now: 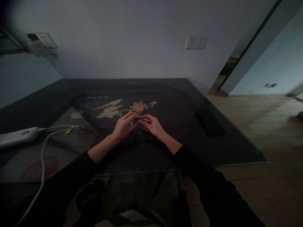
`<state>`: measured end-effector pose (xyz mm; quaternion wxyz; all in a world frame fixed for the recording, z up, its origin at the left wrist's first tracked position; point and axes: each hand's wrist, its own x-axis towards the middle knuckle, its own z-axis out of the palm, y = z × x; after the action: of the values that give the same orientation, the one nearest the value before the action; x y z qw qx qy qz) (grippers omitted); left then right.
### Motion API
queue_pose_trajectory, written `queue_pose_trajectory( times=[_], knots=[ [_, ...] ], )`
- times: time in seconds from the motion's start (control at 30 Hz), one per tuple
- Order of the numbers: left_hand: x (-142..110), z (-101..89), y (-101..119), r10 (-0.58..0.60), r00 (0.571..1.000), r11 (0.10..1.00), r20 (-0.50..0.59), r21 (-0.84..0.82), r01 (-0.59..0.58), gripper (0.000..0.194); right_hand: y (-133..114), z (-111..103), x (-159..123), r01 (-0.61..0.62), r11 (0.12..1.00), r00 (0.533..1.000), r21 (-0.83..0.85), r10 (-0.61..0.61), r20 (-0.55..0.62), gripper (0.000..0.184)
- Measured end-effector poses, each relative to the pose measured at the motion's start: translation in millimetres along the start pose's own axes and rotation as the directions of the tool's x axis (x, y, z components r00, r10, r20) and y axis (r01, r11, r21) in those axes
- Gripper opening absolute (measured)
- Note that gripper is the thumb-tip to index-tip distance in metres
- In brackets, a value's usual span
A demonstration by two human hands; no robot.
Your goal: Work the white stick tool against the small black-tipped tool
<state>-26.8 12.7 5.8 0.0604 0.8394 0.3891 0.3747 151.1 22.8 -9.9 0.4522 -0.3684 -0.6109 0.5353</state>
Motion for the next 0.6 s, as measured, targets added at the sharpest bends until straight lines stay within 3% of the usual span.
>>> queue_pose_trajectory(
  times=[0.23, 0.6],
  knots=[
    [1.6, -1.2, 2.1, -0.053, 0.998, 0.998, -0.025, -0.035, 0.052, 0.013, -1.2, -0.2, 0.3, 0.015, 1.0, 1.0, -0.02, -0.015, -0.008, 0.038],
    [3.9, 5.6, 1.8, -0.167, 0.978, 0.964, -0.123, -0.228, 0.136, 0.012, 3.8, -8.5, 4.5, 0.019, 0.999, 0.993, -0.049, -0.024, -0.112, 0.036]
  ],
)
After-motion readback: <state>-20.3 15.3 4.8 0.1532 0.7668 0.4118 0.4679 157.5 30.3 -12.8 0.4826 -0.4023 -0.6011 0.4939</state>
